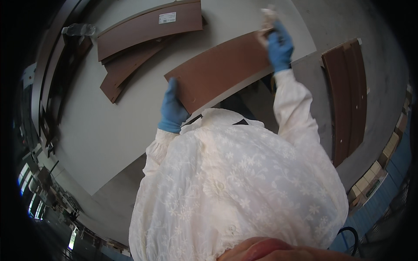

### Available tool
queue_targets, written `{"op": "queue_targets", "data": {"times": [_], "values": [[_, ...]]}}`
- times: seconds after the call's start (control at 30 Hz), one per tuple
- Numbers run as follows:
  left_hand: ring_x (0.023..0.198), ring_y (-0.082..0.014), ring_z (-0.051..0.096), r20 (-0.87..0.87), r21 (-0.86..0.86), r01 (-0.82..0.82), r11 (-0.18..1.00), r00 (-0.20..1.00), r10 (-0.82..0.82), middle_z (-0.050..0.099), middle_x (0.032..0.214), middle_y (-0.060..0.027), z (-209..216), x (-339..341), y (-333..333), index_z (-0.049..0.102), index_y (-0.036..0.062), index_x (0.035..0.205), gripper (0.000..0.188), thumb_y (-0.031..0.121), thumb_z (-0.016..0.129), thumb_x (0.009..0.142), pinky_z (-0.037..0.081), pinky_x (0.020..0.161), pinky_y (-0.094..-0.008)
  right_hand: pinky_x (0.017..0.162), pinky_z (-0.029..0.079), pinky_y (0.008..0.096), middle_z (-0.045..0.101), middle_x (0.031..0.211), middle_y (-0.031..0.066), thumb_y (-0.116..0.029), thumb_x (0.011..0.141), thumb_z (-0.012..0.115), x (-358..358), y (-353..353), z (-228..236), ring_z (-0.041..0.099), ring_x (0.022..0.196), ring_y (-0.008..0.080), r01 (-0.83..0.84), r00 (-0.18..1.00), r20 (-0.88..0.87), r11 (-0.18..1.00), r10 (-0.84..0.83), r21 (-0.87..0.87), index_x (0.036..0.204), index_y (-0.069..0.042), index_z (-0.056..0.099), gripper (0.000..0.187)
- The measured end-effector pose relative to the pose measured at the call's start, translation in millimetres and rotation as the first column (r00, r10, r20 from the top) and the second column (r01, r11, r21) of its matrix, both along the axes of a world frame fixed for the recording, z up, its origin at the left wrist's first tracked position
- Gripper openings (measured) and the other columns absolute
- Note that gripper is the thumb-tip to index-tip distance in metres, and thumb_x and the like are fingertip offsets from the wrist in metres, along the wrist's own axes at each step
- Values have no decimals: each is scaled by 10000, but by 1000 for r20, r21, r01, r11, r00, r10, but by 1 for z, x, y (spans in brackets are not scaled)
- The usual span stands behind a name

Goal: The person wipes several brown wood panels with a cloth on a workbench, then stacks them. The person handles the panels one at a time, wiping each surface before stacking them together.

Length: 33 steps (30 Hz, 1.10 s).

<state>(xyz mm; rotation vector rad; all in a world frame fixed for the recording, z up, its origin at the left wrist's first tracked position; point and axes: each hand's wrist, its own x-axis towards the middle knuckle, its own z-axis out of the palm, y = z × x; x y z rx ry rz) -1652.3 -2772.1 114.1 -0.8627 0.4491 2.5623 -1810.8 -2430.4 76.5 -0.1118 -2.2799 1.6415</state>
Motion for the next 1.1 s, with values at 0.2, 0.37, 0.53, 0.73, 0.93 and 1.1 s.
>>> {"op": "queue_targets", "data": {"times": [0.2, 0.37, 0.53, 0.73, 0.93, 1.1], "values": [[1162, -291, 650, -347, -703, 93, 705, 821, -454, 577, 1427, -129, 49, -25, 11, 482, 87, 1472, 574, 463, 570, 1048, 514, 1073, -477, 1061, 479, 485, 672, 1250, 140, -111, 837, 704, 118, -139, 81, 643, 1155, 336, -637, 675, -100, 645, 731, 422, 1272, -43, 649, 444], [1158, -273, 660, -75, -156, 71, 985, 994, -83, 640, 1340, -124, 38, -18, 12, 562, 53, 1382, 393, 199, 621, 1022, 546, 1048, -454, 918, 552, 405, 677, 1132, 188, -168, 940, 568, 54, -34, -15, 650, 1106, 317, -312, 944, 173, 588, 281, 747, 1153, -29, 674, 275], [1148, -289, 671, -34, -273, 98, 957, 993, -111, 689, 1268, -122, -17, -2, -10, 615, 40, 1326, 352, 125, 633, 985, 543, 1054, -456, 1033, 511, 421, 689, 1260, 227, -152, 974, 515, -6, 117, -112, 646, 1185, 416, 51, 998, 0, 843, -60, 535, 1266, 3, 673, 366], [1131, -298, 680, 63, -264, 76, 962, 996, -61, 679, 1264, -121, -67, 52, -91, 589, 40, 1350, 428, 133, 694, 945, 572, 1005, -475, 934, 562, 431, 725, 1180, 226, -96, 968, 512, 3, 90, -72, 717, 1062, 366, 228, 973, -49, 915, -225, 332, 1259, 24, 672, 353], [1094, -268, 690, 184, -565, 148, 812, 982, -51, 697, 1225, -100, -104, 89, -116, 611, 15, 1335, 484, 215, 759, 920, 568, 965, -419, 1008, 516, 458, 685, 1236, 170, -116, 910, 591, 82, -109, -35, 674, 1097, 360, -536, 797, 83, 638, 599, 553, 1222, -18, 651, 333], [1039, -223, 694, 263, -775, 220, 592, 965, -14, 717, 1176, -82, -116, 99, -113, 655, -7, 1288, 478, 227, 800, 898, 561, 915, -361, 1075, 457, 381, 552, 1456, 175, -151, 885, 623, 97, -153, -54, 549, 1333, 304, -568, 759, 255, 418, 599, 709, 1265, -97, 651, 385]]}}
